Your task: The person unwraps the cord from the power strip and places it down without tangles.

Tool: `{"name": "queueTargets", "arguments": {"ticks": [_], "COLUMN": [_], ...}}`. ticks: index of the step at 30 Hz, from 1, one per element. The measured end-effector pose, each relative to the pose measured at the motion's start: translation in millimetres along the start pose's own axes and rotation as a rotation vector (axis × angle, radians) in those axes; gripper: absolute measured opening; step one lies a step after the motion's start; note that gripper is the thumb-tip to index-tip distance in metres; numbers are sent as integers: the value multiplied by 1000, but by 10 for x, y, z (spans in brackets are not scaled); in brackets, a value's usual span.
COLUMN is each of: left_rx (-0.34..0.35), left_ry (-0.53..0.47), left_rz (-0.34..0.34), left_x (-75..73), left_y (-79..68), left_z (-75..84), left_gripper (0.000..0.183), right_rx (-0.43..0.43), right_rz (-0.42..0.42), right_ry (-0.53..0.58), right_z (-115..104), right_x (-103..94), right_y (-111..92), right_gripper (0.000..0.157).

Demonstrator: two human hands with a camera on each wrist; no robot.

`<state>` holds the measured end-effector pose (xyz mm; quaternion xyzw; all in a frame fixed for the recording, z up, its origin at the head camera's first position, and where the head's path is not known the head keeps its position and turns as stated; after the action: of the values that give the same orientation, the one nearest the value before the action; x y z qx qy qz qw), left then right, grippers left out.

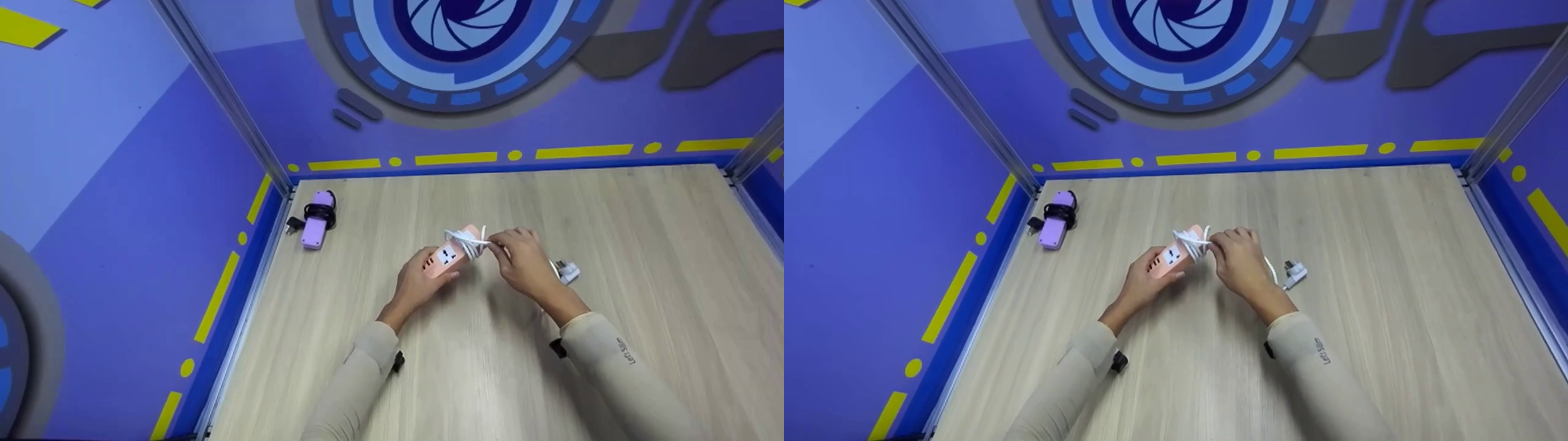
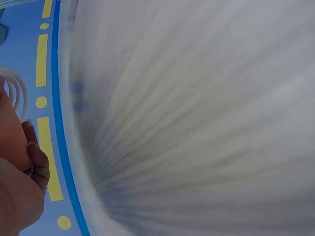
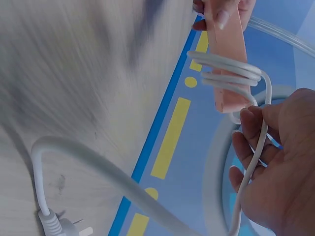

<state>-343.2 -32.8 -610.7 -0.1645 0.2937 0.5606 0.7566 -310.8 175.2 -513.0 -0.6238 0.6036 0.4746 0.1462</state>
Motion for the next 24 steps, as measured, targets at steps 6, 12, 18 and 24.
{"name": "queueTargets", "arguments": {"ticks": [6, 12, 18, 24], "left_rx": [38, 22, 0, -1], "left_ry": [78, 0, -65, -86], "left_rz": [7, 24, 56, 86], "left_x": [-80, -134, -200, -272], "left_y": [15, 14, 21, 20], "left_z": [55, 22, -11, 29], "left_gripper": [65, 65, 65, 62], "right_rx": [89, 140, 182, 232], "right_rz": [56, 80, 54, -73], "right_ry": [-6, 13, 12, -16], "right_z": [149, 363, 600, 790], "right_x": [-125, -192, -155, -16], "right_y": [-1, -69, -240, -410], "right_gripper": [16, 17, 15, 15]}}
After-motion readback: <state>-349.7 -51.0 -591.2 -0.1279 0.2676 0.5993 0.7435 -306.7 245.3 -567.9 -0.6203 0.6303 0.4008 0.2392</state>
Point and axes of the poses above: each hand's wrist, its own y-axis towards the middle knuckle, its own x-axis out of the palm, z = x × y, the point moved 9 cm from there along y, towards the middle knuckle, and after that the axes turned 6 degrees about -z, right-handed, at the moved point
